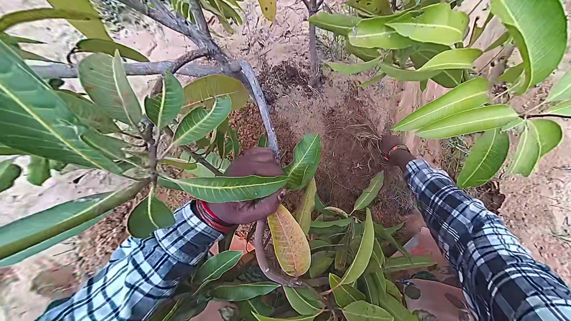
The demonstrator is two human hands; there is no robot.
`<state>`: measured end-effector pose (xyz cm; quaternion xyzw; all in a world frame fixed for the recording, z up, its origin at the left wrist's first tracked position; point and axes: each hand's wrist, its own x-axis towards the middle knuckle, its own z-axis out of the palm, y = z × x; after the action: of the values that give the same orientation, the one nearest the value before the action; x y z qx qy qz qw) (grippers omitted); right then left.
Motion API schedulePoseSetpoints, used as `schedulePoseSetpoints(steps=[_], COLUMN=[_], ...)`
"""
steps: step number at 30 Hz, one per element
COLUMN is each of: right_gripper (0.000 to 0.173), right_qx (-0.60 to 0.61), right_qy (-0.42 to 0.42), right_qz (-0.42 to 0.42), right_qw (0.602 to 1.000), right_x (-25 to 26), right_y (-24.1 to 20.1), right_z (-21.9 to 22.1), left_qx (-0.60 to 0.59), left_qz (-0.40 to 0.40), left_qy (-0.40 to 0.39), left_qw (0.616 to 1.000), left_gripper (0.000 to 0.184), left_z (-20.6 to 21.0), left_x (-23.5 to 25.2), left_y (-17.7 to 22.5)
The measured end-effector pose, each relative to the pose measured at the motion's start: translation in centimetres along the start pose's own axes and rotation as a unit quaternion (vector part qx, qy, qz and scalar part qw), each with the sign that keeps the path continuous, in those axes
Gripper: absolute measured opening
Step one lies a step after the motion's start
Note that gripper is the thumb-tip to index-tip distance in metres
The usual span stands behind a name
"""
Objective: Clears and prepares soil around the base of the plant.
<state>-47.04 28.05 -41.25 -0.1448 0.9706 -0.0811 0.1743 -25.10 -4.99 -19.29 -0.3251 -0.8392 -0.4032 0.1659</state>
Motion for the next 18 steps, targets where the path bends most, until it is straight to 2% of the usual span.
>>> schedulePoseSetpoints(steps=[1, 2, 3, 5, 6, 8, 9, 10, 12, 15, 18], right_gripper=[0.031, 0.029, 0.024, 0.018, 0.020, 0.033, 0.035, 0.031, 0.025, 0.032, 0.030], right_qx=[-0.010, -0.029, -0.047, -0.049, -0.063, -0.116, -0.151, -0.187, -0.199, -0.113, -0.050], right_qy=[-0.094, -0.149, -0.180, -0.183, -0.202, -0.324, -0.369, -0.391, -0.381, -0.281, -0.175], right_qz=[0.034, 0.044, 0.031, -0.018, -0.043, -0.072, -0.091, -0.124, -0.167, -0.168, -0.114], right_qw=[0.995, 0.987, 0.982, 0.982, 0.976, 0.936, 0.913, 0.893, 0.888, 0.938, 0.977], right_x=[0.2, -0.3, -1.8, -5.4, -6.9, -10.2, -11.7, -12.9, -14.1, -13.4, -11.3], right_y=[-0.1, -0.5, -1.0, -0.2, 0.5, 0.8, 1.4, 2.1, 2.6, 0.3, -2.3], right_z=[-0.6, -1.1, -1.5, -0.5, 0.3, 1.0, 2.1, 3.2, 4.0, 1.6, 0.1], left_qx=[-0.003, -0.004, -0.006, -0.009, -0.007, -0.007, -0.008, -0.007, -0.002, 0.000, -0.001], left_qz=[-0.001, -0.002, -0.002, -0.004, -0.003, -0.003, -0.005, -0.009, -0.010, -0.005, -0.004], left_qy=[0.004, 0.005, 0.003, 0.005, 0.005, -0.003, -0.009, -0.013, -0.021, -0.023, -0.021], left_qw=[1.000, 1.000, 1.000, 1.000, 1.000, 1.000, 1.000, 1.000, 1.000, 1.000, 1.000], left_gripper=[0.021, 0.020, 0.019, 0.020, 0.020, 0.018, 0.018, 0.019, 0.021, 0.025, 0.024], left_z=[0.0, 0.1, 0.0, 0.1, 0.2, 0.2, 0.2, 0.2, 0.3, 0.1, 0.1], left_x=[-0.2, -0.2, -0.2, 0.0, 0.3, 0.8, 1.0, 1.3, 1.6, 1.6, 1.5], left_y=[0.0, 0.1, 0.1, 0.2, 0.2, 0.3, 0.4, 0.5, 0.5, 0.4, 0.3])
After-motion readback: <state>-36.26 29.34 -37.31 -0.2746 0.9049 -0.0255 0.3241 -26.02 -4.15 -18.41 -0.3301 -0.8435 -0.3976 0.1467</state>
